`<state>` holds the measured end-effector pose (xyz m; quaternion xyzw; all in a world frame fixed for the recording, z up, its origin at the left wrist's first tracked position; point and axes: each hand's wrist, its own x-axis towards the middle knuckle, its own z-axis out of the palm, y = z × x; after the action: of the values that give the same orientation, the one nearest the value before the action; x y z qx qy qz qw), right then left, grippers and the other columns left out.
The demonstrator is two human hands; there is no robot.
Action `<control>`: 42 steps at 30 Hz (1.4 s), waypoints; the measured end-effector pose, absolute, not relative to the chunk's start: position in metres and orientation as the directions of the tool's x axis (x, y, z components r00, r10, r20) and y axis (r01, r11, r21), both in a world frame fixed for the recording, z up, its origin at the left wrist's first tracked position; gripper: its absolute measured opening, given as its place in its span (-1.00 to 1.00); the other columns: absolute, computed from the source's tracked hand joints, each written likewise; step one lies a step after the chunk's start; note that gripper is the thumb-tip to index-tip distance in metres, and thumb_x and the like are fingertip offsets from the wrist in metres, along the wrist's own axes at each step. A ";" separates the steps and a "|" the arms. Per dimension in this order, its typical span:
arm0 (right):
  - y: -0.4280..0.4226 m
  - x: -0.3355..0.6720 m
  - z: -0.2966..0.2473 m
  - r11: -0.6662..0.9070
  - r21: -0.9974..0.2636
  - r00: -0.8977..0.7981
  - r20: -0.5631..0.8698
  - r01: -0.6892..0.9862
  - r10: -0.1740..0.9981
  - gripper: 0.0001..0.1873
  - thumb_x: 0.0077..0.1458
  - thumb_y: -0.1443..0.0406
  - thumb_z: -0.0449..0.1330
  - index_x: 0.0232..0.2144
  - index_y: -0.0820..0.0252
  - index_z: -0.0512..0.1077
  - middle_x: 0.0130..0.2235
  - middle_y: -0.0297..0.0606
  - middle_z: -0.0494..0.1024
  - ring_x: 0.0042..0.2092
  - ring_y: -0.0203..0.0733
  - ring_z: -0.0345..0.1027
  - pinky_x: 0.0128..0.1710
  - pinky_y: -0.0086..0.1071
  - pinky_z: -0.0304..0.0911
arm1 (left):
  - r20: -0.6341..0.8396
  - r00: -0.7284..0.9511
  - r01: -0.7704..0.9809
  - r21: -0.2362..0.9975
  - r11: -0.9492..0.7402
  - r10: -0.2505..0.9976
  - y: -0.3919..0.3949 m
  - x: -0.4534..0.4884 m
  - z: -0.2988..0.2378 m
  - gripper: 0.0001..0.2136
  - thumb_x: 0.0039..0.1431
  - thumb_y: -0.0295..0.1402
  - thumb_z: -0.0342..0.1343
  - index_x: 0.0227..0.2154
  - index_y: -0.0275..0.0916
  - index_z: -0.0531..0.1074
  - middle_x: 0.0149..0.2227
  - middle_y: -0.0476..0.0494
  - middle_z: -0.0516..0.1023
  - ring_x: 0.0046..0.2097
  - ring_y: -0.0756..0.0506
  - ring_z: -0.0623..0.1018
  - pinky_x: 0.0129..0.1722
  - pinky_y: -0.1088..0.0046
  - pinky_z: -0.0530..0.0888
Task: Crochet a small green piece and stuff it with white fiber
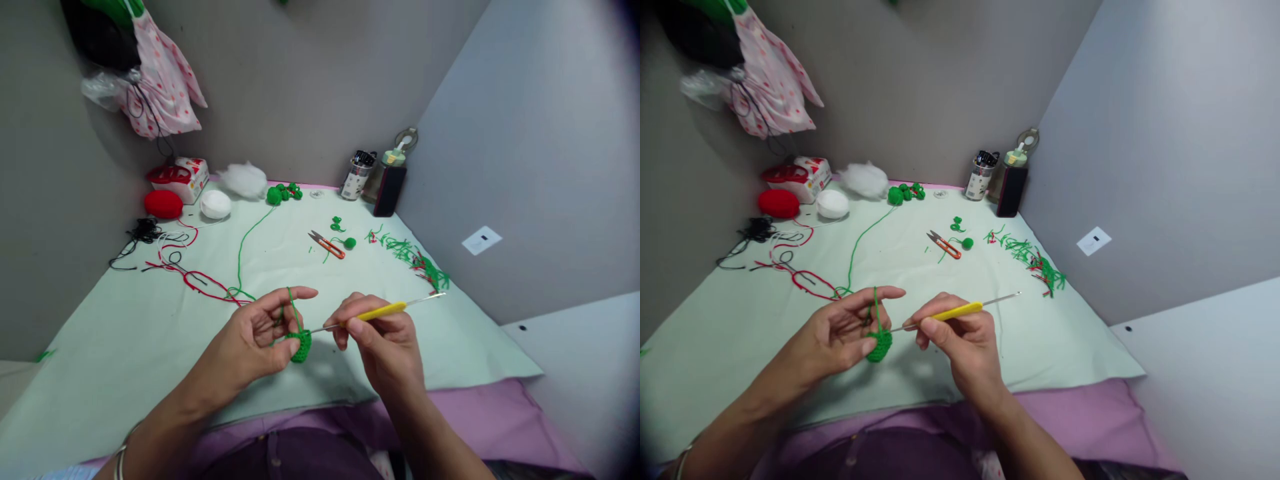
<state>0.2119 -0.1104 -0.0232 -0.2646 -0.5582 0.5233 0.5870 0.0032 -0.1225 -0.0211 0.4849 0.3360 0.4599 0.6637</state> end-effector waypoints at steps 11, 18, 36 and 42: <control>-0.110 0.200 -0.019 0.274 -0.899 -0.140 0.337 -0.342 0.931 -0.87 0.22 0.21 0.40 -0.32 0.13 0.66 -0.41 -0.29 0.63 -0.50 -0.31 0.42 -0.52 -0.43 0.41 | -0.050 0.272 -0.268 0.955 0.125 0.961 -0.131 0.005 -0.019 -0.51 0.19 -0.39 0.37 0.18 0.03 0.56 -0.22 0.00 0.49 -0.16 -0.03 0.54 0.04 0.42 0.50; -0.126 0.194 -0.041 0.755 -0.593 -0.084 0.768 0.281 0.635 -0.58 0.30 0.47 0.27 0.06 -0.13 0.61 -0.15 -0.25 0.63 -0.19 -0.20 0.56 -0.25 -0.32 0.54 | -0.105 0.224 -0.490 0.847 0.205 0.969 -0.131 0.027 -0.016 -0.55 0.12 -0.31 0.46 0.10 0.02 0.63 -0.26 0.00 0.52 -0.20 -0.02 0.49 -0.11 0.49 0.47; -0.108 0.202 -0.020 0.307 -0.870 -0.047 0.351 -0.386 0.935 -0.88 0.23 0.20 0.40 -0.33 0.10 0.67 -0.39 -0.27 0.62 -0.49 -0.29 0.42 -0.52 -0.41 0.39 | -0.191 0.317 -0.573 0.741 0.349 0.929 -0.124 0.023 -0.016 -0.65 0.03 -0.30 0.47 -0.08 -0.19 0.69 -0.34 -0.01 0.51 -0.27 0.00 0.47 -0.16 0.48 0.38; -0.101 0.197 -0.016 0.705 -0.709 -0.134 0.697 0.021 0.705 -0.73 0.31 0.44 0.26 -0.10 0.00 0.69 -0.23 -0.21 0.64 -0.26 -0.21 0.54 -0.31 -0.35 0.47 | -0.134 0.269 -0.509 0.821 0.259 0.954 -0.114 0.028 -0.002 -0.74 0.00 -0.32 0.50 -0.34 -0.21 0.52 -0.38 0.04 0.53 -0.31 0.01 0.45 -0.26 0.48 0.35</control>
<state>0.1966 -0.1008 -0.0159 -0.2600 -0.6979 0.2829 0.6044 0.0283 -0.1140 -0.0019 0.3373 0.3297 0.5066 0.7217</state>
